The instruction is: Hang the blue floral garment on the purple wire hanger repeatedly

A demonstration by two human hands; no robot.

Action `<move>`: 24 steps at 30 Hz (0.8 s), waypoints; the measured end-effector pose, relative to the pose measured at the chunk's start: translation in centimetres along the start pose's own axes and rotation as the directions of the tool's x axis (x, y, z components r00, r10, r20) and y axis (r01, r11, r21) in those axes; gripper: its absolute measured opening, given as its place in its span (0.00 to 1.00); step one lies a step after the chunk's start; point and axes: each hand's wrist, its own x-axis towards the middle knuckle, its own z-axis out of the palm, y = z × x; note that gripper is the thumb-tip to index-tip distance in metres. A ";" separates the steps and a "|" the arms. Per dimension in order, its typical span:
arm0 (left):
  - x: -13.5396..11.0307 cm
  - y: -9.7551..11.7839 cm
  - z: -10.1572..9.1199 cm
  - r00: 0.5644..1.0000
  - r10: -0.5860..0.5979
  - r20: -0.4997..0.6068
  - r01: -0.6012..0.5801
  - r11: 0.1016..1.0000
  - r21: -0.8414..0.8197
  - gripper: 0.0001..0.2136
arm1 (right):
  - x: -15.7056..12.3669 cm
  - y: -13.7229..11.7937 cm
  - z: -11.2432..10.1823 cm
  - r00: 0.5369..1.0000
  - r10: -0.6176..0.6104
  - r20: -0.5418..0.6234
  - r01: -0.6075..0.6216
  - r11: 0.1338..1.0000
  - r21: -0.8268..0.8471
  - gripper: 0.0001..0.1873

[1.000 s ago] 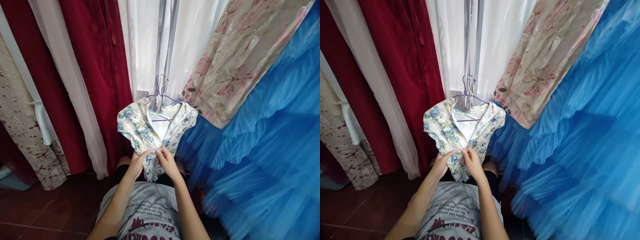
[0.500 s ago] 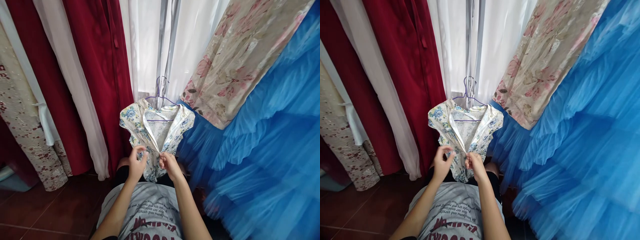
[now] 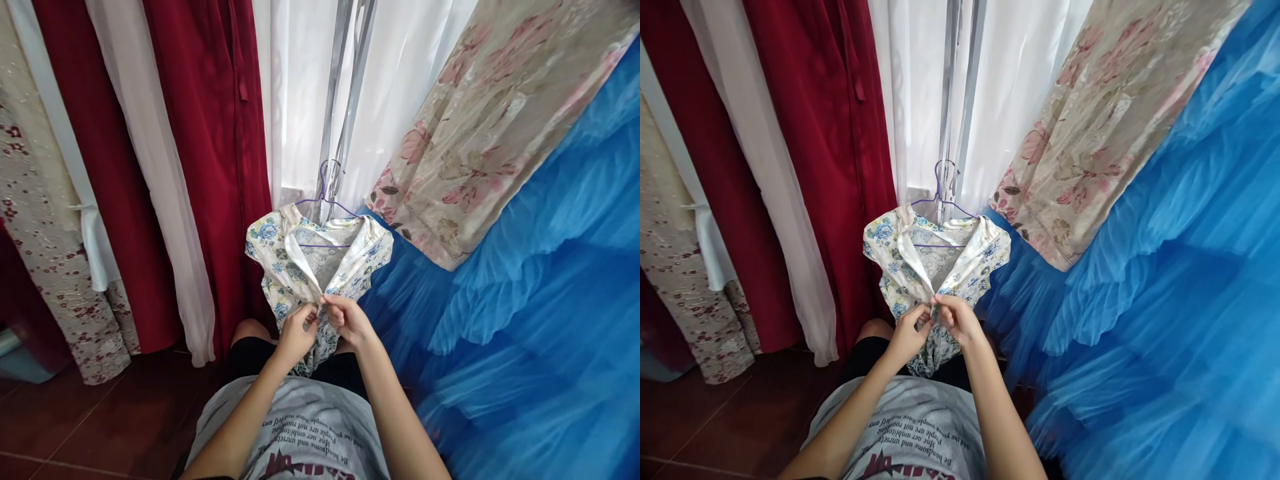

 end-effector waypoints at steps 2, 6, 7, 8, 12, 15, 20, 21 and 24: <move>0.4 -0.7 0.1 1.000 -0.002 0.026 0.000 0.998 0.068 0.04 | 1.7 -2.8 0.8 0.998 -0.044 -0.038 0.045 0.999 0.018 0.13; 0.5 -2.5 1.0 0.996 -0.055 0.070 0.041 0.982 0.186 0.06 | 6.1 -9.8 3.5 0.969 -0.199 -0.148 0.202 0.979 0.006 0.11; 0.5 -3.0 1.1 0.994 -0.066 0.086 0.047 0.977 0.210 0.06 | 7.0 -11.3 4.1 0.965 -0.214 -0.150 0.218 0.976 0.013 0.10; 0.5 -3.5 1.1 0.991 -0.074 0.108 0.048 0.973 0.226 0.06 | 7.7 -12.6 4.7 0.964 -0.222 -0.148 0.227 0.974 0.023 0.10; 2.0 -3.6 -0.7 0.976 -0.057 0.209 0.013 0.979 0.204 0.05 | 8.4 -14.4 5.6 0.951 -0.264 -0.158 0.273 0.961 0.039 0.09; 5.6 -0.2 -3.8 0.992 0.051 0.119 -0.056 0.997 0.046 0.10 | 7.5 -13.6 5.4 0.919 -0.360 -0.162 0.354 0.933 -0.063 0.08; 13.8 8.8 -8.8 0.919 0.366 -0.147 -0.352 0.929 0.110 0.18 | 5.8 -12.8 5.3 0.845 -0.527 -0.093 0.489 0.830 -0.267 0.10; 15.1 10.0 -9.3 0.900 0.423 -0.102 -0.398 0.895 0.202 0.15 | 5.7 -12.8 5.2 0.832 -0.550 -0.072 0.511 0.810 -0.289 0.10; 17.5 11.7 -9.9 0.871 0.491 0.033 -0.460 0.787 0.411 0.09 | 6.1 -12.5 4.8 0.804 -0.595 -0.026 0.554 0.763 -0.332 0.11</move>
